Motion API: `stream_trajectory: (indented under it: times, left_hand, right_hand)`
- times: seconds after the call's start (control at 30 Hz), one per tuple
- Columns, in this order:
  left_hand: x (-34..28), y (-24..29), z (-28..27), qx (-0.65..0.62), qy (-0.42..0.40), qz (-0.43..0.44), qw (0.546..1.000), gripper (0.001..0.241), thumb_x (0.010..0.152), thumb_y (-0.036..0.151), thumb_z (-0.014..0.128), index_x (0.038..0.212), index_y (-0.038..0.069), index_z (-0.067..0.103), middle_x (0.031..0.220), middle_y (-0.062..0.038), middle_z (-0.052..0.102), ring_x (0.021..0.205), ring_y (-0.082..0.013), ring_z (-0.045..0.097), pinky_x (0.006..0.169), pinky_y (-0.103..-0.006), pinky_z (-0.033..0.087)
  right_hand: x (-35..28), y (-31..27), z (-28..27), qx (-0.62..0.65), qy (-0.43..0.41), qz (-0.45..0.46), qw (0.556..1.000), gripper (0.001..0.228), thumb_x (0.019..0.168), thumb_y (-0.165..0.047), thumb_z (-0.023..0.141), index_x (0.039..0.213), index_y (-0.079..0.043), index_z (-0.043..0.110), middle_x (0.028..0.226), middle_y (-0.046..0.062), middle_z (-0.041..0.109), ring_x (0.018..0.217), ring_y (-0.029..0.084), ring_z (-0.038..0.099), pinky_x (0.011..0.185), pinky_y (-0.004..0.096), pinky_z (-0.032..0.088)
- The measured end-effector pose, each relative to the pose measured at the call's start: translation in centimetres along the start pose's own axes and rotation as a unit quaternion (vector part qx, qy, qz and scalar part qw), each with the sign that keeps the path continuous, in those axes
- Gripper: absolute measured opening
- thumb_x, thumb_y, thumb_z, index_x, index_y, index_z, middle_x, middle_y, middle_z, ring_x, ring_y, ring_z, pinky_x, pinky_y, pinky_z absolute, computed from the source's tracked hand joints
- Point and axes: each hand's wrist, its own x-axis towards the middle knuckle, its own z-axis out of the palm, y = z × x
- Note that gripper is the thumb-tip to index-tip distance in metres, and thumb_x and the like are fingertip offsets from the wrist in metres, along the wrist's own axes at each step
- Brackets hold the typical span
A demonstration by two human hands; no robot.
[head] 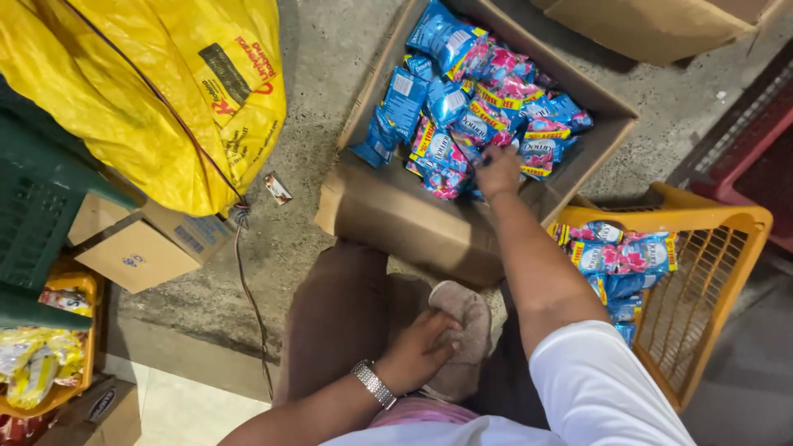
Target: Wiping down detergent sachets and organizing them into a basket.
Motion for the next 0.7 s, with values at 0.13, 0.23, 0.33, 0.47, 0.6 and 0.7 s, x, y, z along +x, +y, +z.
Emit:
stream_trajectory:
  times: [0.13, 0.23, 0.33, 0.47, 0.6, 0.7]
  left_hand:
    - [-0.1, 1.0, -0.2, 0.018, -0.011, -0.043, 0.999, 0.029, 0.091, 0.017, 0.069, 0.119, 0.012, 0.063, 0.119, -0.013, 0.061, 0.111, -0.0317, 0.064, 0.093, -0.0388, 0.053]
    - [-0.1, 0.4, -0.2, 0.018, -0.013, -0.033, 0.999, 0.029, 0.092, 0.018, 0.069, 0.120, 0.013, 0.063, 0.120, -0.013, 0.060, 0.113, -0.0324, 0.063, 0.094, -0.0399, 0.052]
    - [-0.3, 0.1, 0.2, 0.004, -0.014, -0.021, 1.000, 0.030, 0.091, 0.017, 0.069, 0.120, 0.012, 0.063, 0.121, -0.014, 0.060, 0.115, -0.0330, 0.063, 0.097, -0.0407, 0.052]
    - [-0.2, 1.1, -0.3, 0.018, -0.019, -0.042, 0.999, 0.029, 0.092, 0.018, 0.071, 0.119, 0.013, 0.063, 0.121, -0.014, 0.060, 0.115, -0.0334, 0.063, 0.096, -0.0418, 0.052]
    - [-0.2, 1.1, -0.4, 0.015, -0.040, -0.051, 0.998, 0.030, 0.094, 0.018, 0.070, 0.122, 0.014, 0.062, 0.120, -0.014, 0.059, 0.113, -0.0333, 0.062, 0.096, -0.0413, 0.051]
    - [-0.1, 0.4, -0.2, -0.007, -0.034, -0.010, 0.999, 0.031, 0.091, 0.014, 0.069, 0.121, 0.012, 0.062, 0.122, -0.014, 0.059, 0.117, -0.0327, 0.062, 0.100, -0.0405, 0.051]
  right_hand:
    - [-0.8, 0.4, 1.2, 0.067, -0.032, -0.078, 0.994, 0.019, 0.085, -0.010, 0.079, 0.098, -0.006, 0.065, 0.101, 0.015, 0.061, 0.096, 0.038, 0.063, 0.085, 0.045, 0.052]
    - [-0.2, 1.1, 2.9, 0.204, 0.011, -0.128, 0.970, 0.017, 0.088, -0.001, 0.074, 0.100, -0.004, 0.062, 0.098, 0.011, 0.059, 0.091, 0.028, 0.059, 0.083, 0.037, 0.051]
    - [-0.3, 0.6, 3.5, 0.391, 0.046, -0.029, 0.919, 0.015, 0.092, 0.001, 0.070, 0.102, -0.006, 0.062, 0.097, 0.005, 0.061, 0.088, 0.016, 0.057, 0.080, 0.030, 0.051]
    - [-1.5, -2.7, 3.0, 0.628, 0.058, 0.076, 0.772, 0.019, 0.097, 0.001, 0.069, 0.107, -0.011, 0.058, 0.103, 0.000, 0.063, 0.094, 0.009, 0.059, 0.085, 0.027, 0.053]
    - [-2.3, -1.9, 3.4, 0.596, 0.077, 0.032, 0.798, 0.018, 0.100, 0.001, 0.068, 0.113, -0.009, 0.059, 0.107, 0.001, 0.065, 0.098, 0.010, 0.059, 0.091, 0.028, 0.052]
    - [-0.5, 1.4, 6.4, 0.593, 0.083, 0.086, 0.796, 0.017, 0.101, -0.006, 0.067, 0.115, -0.010, 0.058, 0.106, 0.001, 0.064, 0.097, 0.011, 0.059, 0.089, 0.029, 0.052]
